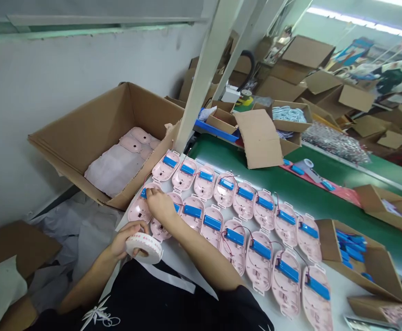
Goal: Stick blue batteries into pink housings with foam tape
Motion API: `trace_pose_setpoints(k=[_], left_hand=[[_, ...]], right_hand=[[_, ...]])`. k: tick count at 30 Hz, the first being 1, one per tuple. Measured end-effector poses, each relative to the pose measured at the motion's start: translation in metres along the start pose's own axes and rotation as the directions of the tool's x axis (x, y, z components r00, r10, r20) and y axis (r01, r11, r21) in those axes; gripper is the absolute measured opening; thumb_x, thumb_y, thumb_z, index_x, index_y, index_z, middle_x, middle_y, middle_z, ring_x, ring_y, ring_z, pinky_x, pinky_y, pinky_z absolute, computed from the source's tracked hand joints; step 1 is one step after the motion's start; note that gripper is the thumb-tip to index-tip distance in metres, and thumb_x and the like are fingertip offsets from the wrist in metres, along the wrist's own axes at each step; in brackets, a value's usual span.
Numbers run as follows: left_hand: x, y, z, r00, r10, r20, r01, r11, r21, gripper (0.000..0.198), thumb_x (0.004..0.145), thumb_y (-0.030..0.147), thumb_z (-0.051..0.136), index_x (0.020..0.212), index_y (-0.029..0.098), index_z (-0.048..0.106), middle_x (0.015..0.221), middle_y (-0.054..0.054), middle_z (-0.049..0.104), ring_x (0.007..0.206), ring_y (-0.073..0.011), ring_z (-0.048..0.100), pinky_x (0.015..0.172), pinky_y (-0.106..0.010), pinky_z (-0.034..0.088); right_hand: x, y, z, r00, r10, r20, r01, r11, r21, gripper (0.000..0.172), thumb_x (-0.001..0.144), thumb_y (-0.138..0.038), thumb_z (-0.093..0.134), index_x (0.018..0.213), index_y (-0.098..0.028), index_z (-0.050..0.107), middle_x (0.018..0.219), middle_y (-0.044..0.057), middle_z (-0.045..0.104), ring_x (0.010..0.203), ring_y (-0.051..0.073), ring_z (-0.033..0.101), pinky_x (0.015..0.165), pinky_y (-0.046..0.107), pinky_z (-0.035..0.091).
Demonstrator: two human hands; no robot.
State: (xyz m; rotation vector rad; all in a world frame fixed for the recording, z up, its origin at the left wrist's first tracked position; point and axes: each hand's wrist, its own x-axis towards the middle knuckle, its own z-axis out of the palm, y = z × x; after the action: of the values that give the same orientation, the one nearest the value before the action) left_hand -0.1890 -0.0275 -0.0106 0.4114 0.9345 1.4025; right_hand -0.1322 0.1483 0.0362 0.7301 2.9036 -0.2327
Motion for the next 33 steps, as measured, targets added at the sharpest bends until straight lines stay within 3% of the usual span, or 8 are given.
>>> trace_pose_setpoints(k=[5, 13, 19, 25, 27, 29, 33], left_hand=[[0.008, 0.002, 0.003, 0.999, -0.038, 0.008, 0.038, 0.999, -0.018, 0.047, 0.083, 0.061, 0.075, 0.085, 0.015, 0.068, 0.053, -0.002, 0.062, 0.033, -0.0132, 0.050, 0.031, -0.020, 0.037], [0.015, 0.003, 0.006, 0.998, -0.065, 0.014, 0.065, 0.997, -0.029, 0.047, 0.082, 0.060, 0.075, 0.085, 0.013, 0.069, 0.056, -0.003, 0.063, 0.032, -0.0125, 0.050, 0.028, -0.019, 0.030], [0.022, -0.001, 0.006, 0.998, -0.058, 0.009, 0.058, 0.997, -0.041, 0.046, 0.081, 0.058, 0.075, 0.083, 0.013, 0.070, 0.058, -0.003, 0.064, 0.032, -0.0122, 0.051, 0.028, -0.019, 0.033], [0.010, 0.011, -0.009, 0.995, -0.086, 0.057, 0.087, 0.996, -0.018, 0.050, 0.082, 0.061, 0.077, 0.087, 0.012, 0.071, 0.059, -0.005, 0.067, 0.032, -0.0140, 0.054, 0.029, -0.018, 0.034], [0.000, 0.017, -0.020, 0.995, -0.087, 0.058, 0.088, 0.996, -0.008, 0.050, 0.085, 0.062, 0.076, 0.095, 0.013, 0.071, 0.055, -0.004, 0.066, 0.033, -0.0152, 0.055, 0.030, -0.018, 0.035], [-0.013, 0.022, -0.032, 0.993, -0.090, 0.082, 0.088, 0.996, 0.022, 0.054, 0.089, 0.063, 0.071, 0.115, 0.015, 0.069, 0.054, -0.003, 0.066, 0.034, -0.0155, 0.055, 0.033, -0.018, 0.037], [-0.040, 0.032, -0.054, 0.988, -0.131, 0.087, 0.117, 0.982, 0.148, 0.080, 0.093, 0.062, 0.070, 0.157, 0.022, 0.045, 0.065, -0.001, 0.069, 0.045, -0.0165, 0.061, 0.041, -0.019, 0.043]], right_hand=[[0.002, -0.003, -0.005, 0.999, 0.034, 0.014, -0.033, 0.994, -0.104, 0.024, 0.109, -0.019, 0.046, 0.123, -0.012, 0.064, 0.116, 0.017, 0.073, 0.105, 0.027, 0.073, 0.079, 0.034, 0.060], [0.005, -0.008, -0.007, 0.999, -0.033, 0.027, 0.036, 0.994, -0.101, 0.027, 0.104, -0.012, 0.047, 0.122, -0.012, 0.067, 0.119, 0.018, 0.072, 0.112, 0.025, 0.069, 0.085, 0.031, 0.060], [0.017, -0.024, -0.013, 0.999, -0.019, 0.044, 0.023, 0.995, -0.096, 0.029, 0.099, -0.006, 0.048, 0.116, -0.005, 0.071, 0.110, 0.023, 0.074, 0.105, 0.029, 0.073, 0.085, 0.035, 0.061], [0.024, -0.028, -0.013, 0.998, 0.029, 0.062, -0.025, 0.998, -0.063, 0.028, 0.097, -0.005, 0.050, 0.111, -0.007, 0.074, 0.103, 0.022, 0.076, 0.096, 0.029, 0.077, 0.078, 0.035, 0.063], [0.026, -0.028, -0.014, 0.996, 0.048, 0.070, -0.045, 0.998, -0.048, 0.025, 0.095, -0.008, 0.054, 0.109, -0.008, 0.074, 0.102, 0.021, 0.076, 0.095, 0.029, 0.077, 0.079, 0.036, 0.063], [0.029, -0.029, -0.016, 0.995, 0.065, 0.079, -0.062, 0.997, -0.037, 0.022, 0.093, -0.011, 0.058, 0.107, -0.008, 0.075, 0.101, 0.021, 0.077, 0.094, 0.030, 0.077, 0.080, 0.036, 0.062], [0.031, -0.028, -0.024, 0.989, 0.092, 0.115, -0.090, 0.996, -0.025, 0.022, 0.087, -0.015, 0.064, 0.106, -0.009, 0.075, 0.102, 0.021, 0.077, 0.094, 0.030, 0.077, 0.081, 0.034, 0.062]])
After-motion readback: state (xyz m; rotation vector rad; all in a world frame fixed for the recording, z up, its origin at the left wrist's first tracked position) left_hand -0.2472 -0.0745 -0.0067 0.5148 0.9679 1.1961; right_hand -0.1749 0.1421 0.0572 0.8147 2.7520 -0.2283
